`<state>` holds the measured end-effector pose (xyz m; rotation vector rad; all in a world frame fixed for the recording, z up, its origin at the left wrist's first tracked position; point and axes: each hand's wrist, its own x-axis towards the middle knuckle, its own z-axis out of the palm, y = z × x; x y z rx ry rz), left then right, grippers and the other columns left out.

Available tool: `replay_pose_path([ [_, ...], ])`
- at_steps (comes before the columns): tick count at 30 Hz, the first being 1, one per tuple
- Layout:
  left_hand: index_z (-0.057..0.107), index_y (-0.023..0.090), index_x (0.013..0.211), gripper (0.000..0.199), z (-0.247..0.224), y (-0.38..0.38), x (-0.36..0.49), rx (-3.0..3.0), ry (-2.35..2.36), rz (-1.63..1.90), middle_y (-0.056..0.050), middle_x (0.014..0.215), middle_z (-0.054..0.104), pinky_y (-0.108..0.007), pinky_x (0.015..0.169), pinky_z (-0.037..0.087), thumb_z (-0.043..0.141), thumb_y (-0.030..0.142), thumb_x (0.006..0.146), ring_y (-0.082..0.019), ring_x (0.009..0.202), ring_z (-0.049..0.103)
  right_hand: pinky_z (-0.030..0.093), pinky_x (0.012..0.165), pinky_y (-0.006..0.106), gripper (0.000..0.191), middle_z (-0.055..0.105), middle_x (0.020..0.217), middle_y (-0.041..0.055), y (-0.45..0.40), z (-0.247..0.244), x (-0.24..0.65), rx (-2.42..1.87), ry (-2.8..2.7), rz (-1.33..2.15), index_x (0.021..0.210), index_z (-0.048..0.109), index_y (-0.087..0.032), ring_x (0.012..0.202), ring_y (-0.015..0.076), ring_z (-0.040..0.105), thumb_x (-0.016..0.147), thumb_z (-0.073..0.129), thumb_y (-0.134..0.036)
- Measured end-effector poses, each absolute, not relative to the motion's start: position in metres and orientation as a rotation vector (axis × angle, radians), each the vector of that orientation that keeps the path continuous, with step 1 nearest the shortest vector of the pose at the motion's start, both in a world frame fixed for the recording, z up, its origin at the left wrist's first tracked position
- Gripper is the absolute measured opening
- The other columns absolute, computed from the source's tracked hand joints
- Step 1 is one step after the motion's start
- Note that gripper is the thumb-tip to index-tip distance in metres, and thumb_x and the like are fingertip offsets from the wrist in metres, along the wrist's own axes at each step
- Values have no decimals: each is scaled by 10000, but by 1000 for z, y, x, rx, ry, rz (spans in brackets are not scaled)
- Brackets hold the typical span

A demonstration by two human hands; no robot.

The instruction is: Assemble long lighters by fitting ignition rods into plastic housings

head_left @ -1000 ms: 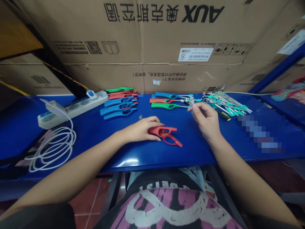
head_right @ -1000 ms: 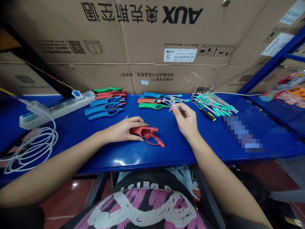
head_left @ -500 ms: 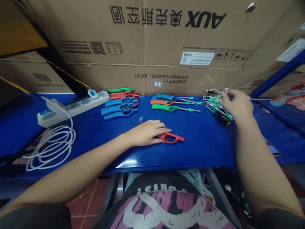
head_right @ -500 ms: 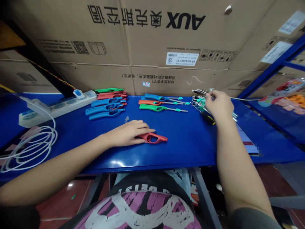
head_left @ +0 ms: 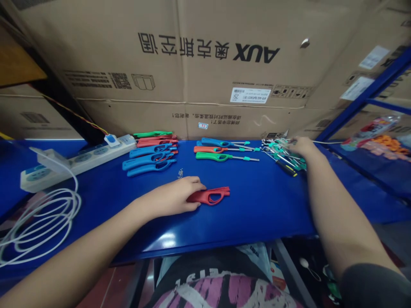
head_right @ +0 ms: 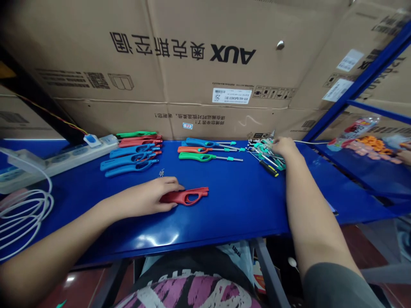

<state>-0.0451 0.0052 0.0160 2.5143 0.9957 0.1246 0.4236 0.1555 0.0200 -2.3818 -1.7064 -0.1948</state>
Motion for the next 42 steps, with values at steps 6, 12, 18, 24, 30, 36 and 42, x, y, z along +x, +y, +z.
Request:
replay_pose_path([
  [6, 700, 210, 1140, 328, 27, 10, -53, 2574, 991, 163, -54, 1037, 640, -307, 856, 489, 639, 169, 820, -225, 951, 647, 455, 974, 537, 327, 579, 1179, 235, 144, 7, 345, -1841, -1803, -266, 1145, 639, -121, 1141, 377, 559, 870, 561, -281],
  [12, 687, 170, 1084, 326, 53, 52, -117, 2578, 1368, 390, -87, 1035, 656, -324, 806, 489, 599, 382, 852, -246, 925, 629, 456, 958, 510, 442, 607, 1262, 182, 110, -8, 241, -1319, -2442, -43, 1226, 590, -194, 1153, 369, 562, 959, 505, -536],
  [18, 679, 133, 1141, 443, 60, 110, -181, 2517, 1850, 244, -125, 1095, 639, -342, 861, 491, 583, 404, 805, -273, 965, 627, 458, 911, 455, 339, 630, 1131, 167, 113, -26, 230, -1265, -2507, 181, 1091, 579, -175, 1039, 326, 589, 940, 572, -478],
  [24, 688, 152, 1120, 400, 49, 142, -189, 2475, 1939, 229, -115, 1054, 657, -354, 905, 488, 591, 338, 779, -281, 995, 625, 472, 802, 365, 400, 606, 1043, 101, 103, -12, 244, -1167, -2493, 635, 1008, 551, -187, 917, 242, 567, 832, 688, -520],
  [30, 617, 175, 1274, 468, 51, 124, -150, 2507, 1933, 439, -138, 1275, 594, -454, 1052, 430, 587, 345, 840, -336, 1237, 530, 457, 782, 343, 424, 603, 1044, 73, 78, 10, 249, -1235, -2613, 813, 1019, 572, -203, 896, 224, 548, 779, 751, -504],
  [36, 634, 184, 1234, 310, 23, 40, -41, 2673, 1113, 636, -114, 1208, 649, -421, 1019, 484, 541, 320, 972, -262, 1137, 605, 445, 737, 327, 354, 622, 991, 67, 62, 18, 241, -1245, -2667, 828, 989, 575, -203, 856, 217, 555, 784, 764, -421],
  [42, 576, 170, 1319, 374, -18, 6, 4, 2689, 1068, 502, -133, 1242, 620, -463, 984, 497, 561, 359, 996, -298, 1139, 566, 411, 676, 306, 375, 614, 948, 44, 50, 19, 239, -1211, -2718, 899, 988, 551, -213, 792, 194, 530, 800, 754, -465],
])
